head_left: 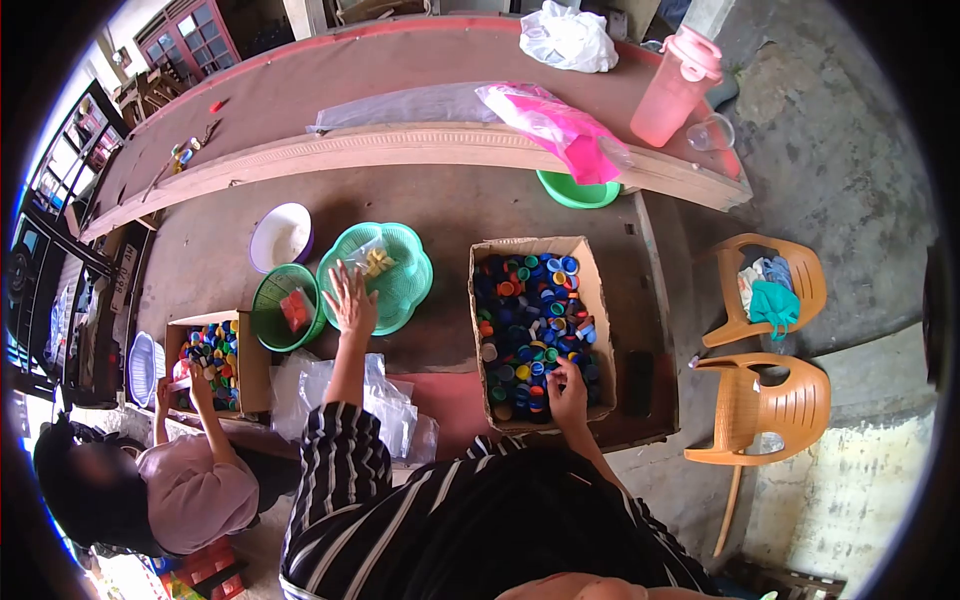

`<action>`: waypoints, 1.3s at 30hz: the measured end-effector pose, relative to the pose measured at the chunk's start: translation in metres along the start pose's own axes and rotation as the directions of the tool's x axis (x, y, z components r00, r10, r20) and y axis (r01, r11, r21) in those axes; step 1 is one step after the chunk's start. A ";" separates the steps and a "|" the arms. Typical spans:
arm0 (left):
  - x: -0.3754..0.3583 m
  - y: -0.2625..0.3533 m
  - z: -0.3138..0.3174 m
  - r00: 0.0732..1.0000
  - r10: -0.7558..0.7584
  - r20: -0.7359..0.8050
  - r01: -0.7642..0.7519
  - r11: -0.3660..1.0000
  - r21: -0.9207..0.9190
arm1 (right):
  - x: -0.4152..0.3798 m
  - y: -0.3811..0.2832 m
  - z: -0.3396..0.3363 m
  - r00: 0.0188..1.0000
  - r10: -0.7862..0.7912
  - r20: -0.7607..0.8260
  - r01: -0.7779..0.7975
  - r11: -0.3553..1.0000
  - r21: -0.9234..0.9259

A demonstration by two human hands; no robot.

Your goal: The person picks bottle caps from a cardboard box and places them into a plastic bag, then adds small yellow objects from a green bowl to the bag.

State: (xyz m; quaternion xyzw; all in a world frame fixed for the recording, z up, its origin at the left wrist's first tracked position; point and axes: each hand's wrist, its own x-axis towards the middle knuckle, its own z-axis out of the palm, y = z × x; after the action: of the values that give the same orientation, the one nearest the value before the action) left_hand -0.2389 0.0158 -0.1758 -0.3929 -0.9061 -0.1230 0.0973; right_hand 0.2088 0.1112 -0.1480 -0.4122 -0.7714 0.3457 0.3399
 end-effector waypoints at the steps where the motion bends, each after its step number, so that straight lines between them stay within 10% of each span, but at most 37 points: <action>1: -0.010 0.012 -0.006 0.999 0.047 -0.025 -0.048 0.998 -0.050 | 0.000 -0.002 0.000 1.000 -0.009 -0.003 0.009 1.000 -0.024; 7: -0.140 0.123 -0.029 0.931 0.314 -0.185 -0.361 0.724 -0.588 | -0.005 -0.014 -0.003 0.994 -0.105 0.003 0.104 0.984 -0.144; 9: -0.200 0.165 -0.060 0.895 0.421 0.145 -0.241 0.731 -0.639 | -0.006 -0.014 -0.002 0.993 -0.116 -0.009 0.114 0.983 -0.142; 12: -0.242 0.184 -0.045 0.904 0.411 0.116 -0.116 0.499 -0.859 | -0.010 -0.014 -0.002 0.992 -0.124 -0.020 0.121 0.984 -0.128; 13: -0.230 0.182 -0.089 0.815 0.467 0.342 -0.151 0.742 -0.653 | -0.012 -0.015 -0.002 0.991 -0.130 -0.023 0.127 0.984 -0.129; 24: -0.250 0.163 -0.059 0.872 0.396 0.288 -0.150 0.776 -0.613 | -0.068 -0.025 -0.015 0.854 -0.485 0.190 0.521 0.797 -0.307; 31: -0.281 0.069 -0.054 0.950 -0.105 0.293 0.175 0.959 -0.222 | -0.099 -0.012 -0.035 0.812 -0.392 0.432 0.564 0.716 -0.412; 34: -0.293 0.026 -0.040 0.931 -0.079 0.355 0.155 0.970 -0.189 | -0.103 -0.011 -0.042 0.804 -0.327 0.496 0.556 0.710 -0.432; 39: -0.298 0.008 -0.035 0.997 -0.062 0.037 0.071 0.928 -0.365 | -0.113 -0.008 -0.041 0.827 -0.277 0.489 0.508 0.742 -0.438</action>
State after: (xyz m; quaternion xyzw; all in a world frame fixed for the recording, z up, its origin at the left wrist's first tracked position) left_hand -0.0295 -0.1942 -0.2225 -0.3749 -0.8811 -0.2881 0.0069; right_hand 0.2871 0.0196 -0.1473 -0.2380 -0.9594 0.1026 0.1109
